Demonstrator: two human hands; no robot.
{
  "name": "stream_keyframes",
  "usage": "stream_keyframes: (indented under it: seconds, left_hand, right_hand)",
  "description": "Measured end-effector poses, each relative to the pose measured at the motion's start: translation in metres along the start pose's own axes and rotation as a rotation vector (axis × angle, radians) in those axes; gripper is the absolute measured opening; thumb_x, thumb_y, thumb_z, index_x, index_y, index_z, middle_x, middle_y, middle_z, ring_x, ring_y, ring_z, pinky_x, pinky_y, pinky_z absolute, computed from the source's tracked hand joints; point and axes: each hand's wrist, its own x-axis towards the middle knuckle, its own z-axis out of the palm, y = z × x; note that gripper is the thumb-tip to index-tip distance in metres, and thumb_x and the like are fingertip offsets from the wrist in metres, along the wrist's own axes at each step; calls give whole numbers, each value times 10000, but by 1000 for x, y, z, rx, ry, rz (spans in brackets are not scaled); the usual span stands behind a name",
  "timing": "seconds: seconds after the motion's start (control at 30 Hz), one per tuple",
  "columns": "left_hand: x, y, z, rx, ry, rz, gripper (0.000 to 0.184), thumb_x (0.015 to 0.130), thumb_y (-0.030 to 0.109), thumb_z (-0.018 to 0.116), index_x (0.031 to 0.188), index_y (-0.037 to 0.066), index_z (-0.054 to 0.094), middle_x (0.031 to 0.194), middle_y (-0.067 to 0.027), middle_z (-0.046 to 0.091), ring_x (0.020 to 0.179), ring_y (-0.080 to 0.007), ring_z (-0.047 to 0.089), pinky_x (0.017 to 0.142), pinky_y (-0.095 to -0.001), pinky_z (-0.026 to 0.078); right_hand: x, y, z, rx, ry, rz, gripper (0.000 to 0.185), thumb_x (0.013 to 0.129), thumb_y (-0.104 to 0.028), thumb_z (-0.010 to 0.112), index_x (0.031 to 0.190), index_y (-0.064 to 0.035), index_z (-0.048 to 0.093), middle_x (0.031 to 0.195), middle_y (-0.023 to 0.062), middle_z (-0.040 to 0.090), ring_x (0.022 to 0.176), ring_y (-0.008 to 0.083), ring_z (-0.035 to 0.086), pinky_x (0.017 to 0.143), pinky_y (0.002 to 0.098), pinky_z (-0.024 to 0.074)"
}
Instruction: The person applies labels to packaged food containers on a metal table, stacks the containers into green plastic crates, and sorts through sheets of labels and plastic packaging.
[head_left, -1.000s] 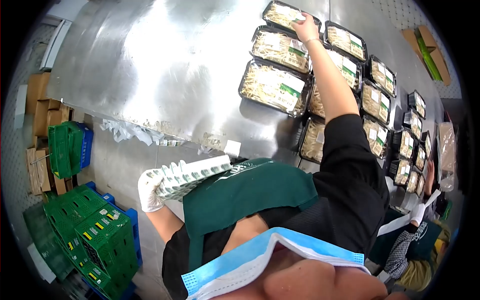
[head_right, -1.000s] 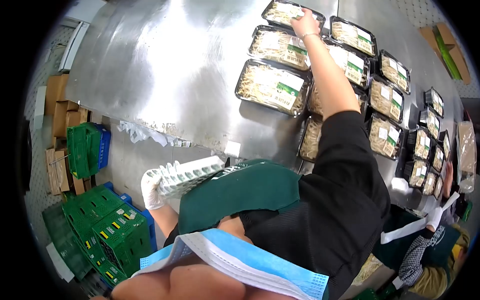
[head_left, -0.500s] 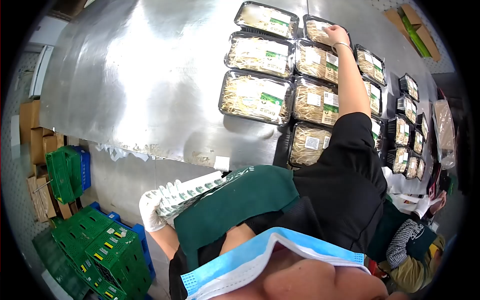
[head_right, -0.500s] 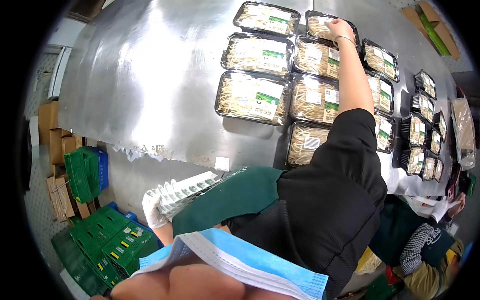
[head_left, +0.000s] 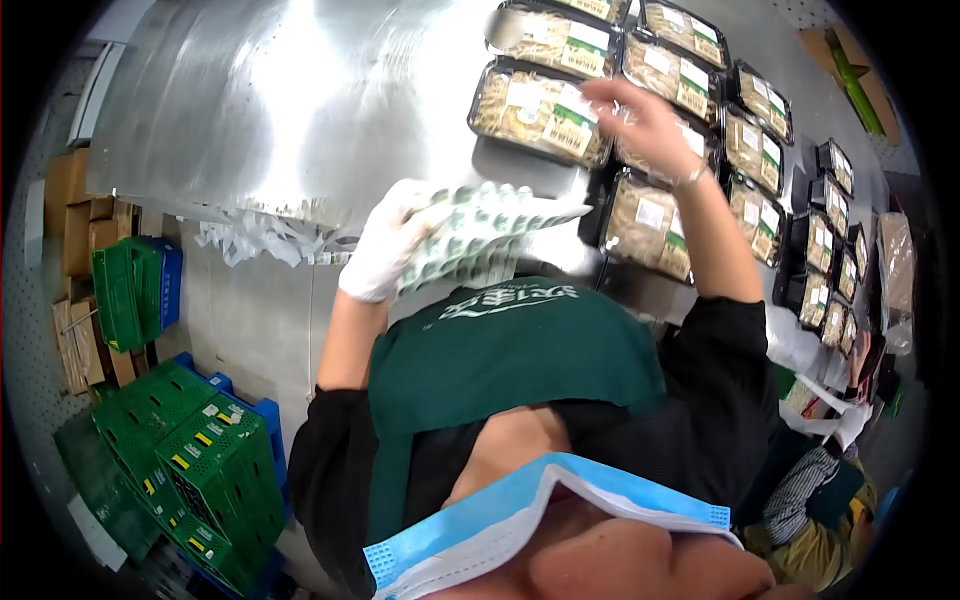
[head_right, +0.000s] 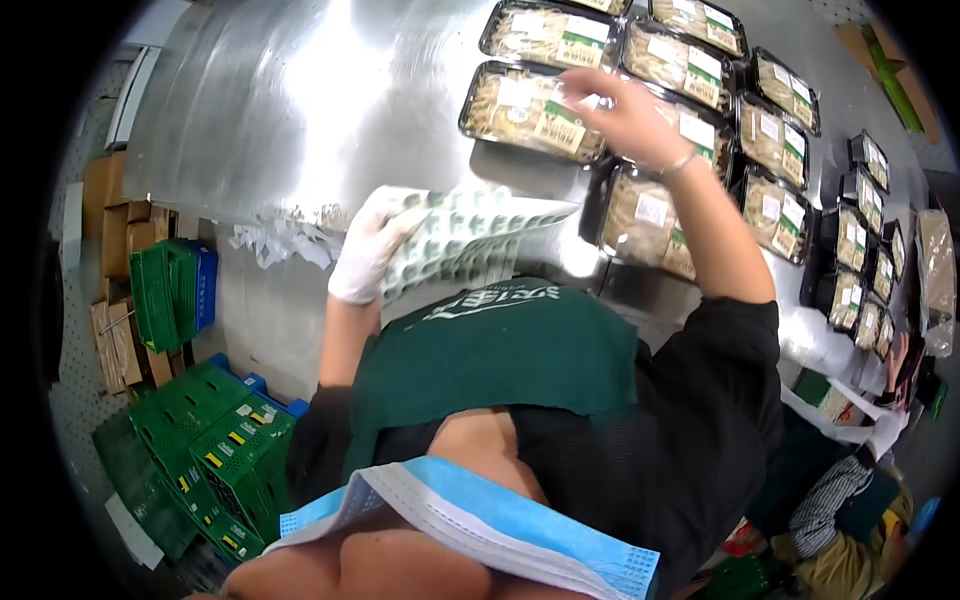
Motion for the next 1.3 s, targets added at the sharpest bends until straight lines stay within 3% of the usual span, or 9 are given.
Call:
stream_keyframes:
  seconds: [0.37,0.67,0.73,0.77,0.87,1.0,1.13,1.2,1.3]
  left_hand:
    - [-50,-9,18,-305,-6,-49,56,735,37,613,780,14,589,726,-12,590,657,-58,523,604,-181,412]
    - [-48,-58,36,-606,109,-108,142,757,87,575,848,-23,583,783,-44,591,698,-99,541,642,-224,439]
    - [-51,-75,44,-442,234,8,154,762,66,546,881,-30,570,822,-72,593,740,-128,550,681,-248,443]
    - [-55,-77,51,-445,252,-25,146,762,64,548,872,-28,572,815,-69,593,735,-124,550,685,-244,442]
    - [-70,-84,73,-477,322,-96,128,761,65,556,851,-23,575,795,-59,594,722,-112,547,682,-233,437]
    - [-82,-84,94,-461,433,-178,105,757,78,580,819,-8,581,754,-31,587,689,-87,535,628,-221,428]
    - [-99,-71,103,-487,554,-209,80,753,83,591,789,13,577,721,-21,575,628,-81,524,563,-209,413]
    - [-108,-70,101,-492,563,-217,91,755,93,592,786,11,567,720,-33,581,624,-88,535,576,-210,426]
    - [-115,-80,95,-543,549,-179,108,761,101,584,804,5,559,732,-50,589,636,-100,549,580,-220,443]
  right_hand:
    - [-87,-121,101,-448,-13,-212,187,775,-164,515,952,-105,524,818,73,508,771,250,546,595,320,467]
    - [-107,-84,94,-568,109,-651,183,649,-58,576,826,-103,569,761,27,502,669,176,514,565,264,441]
    - [-84,-44,52,-164,196,-490,280,661,0,579,924,-93,554,824,35,532,715,151,530,613,251,449]
    - [-57,-2,27,-69,288,36,415,674,46,579,1056,-95,496,873,48,553,813,131,541,675,255,455]
    - [1,63,-70,-125,555,14,679,656,25,600,1255,-98,305,1222,157,329,980,226,521,798,292,457]
    - [46,146,-65,-384,683,-133,653,623,30,566,1222,-142,370,1128,186,432,900,316,530,755,347,461]
    - [35,157,-80,-893,497,79,709,674,-208,607,1287,-185,253,1322,176,195,1165,362,310,941,393,296]
    - [13,151,-103,-912,552,514,745,690,-357,599,1302,-185,211,1337,165,170,1202,351,239,969,426,227]
    - [-29,144,-97,-351,540,334,711,690,-163,621,1289,-166,238,1200,190,315,968,282,455,817,384,398]
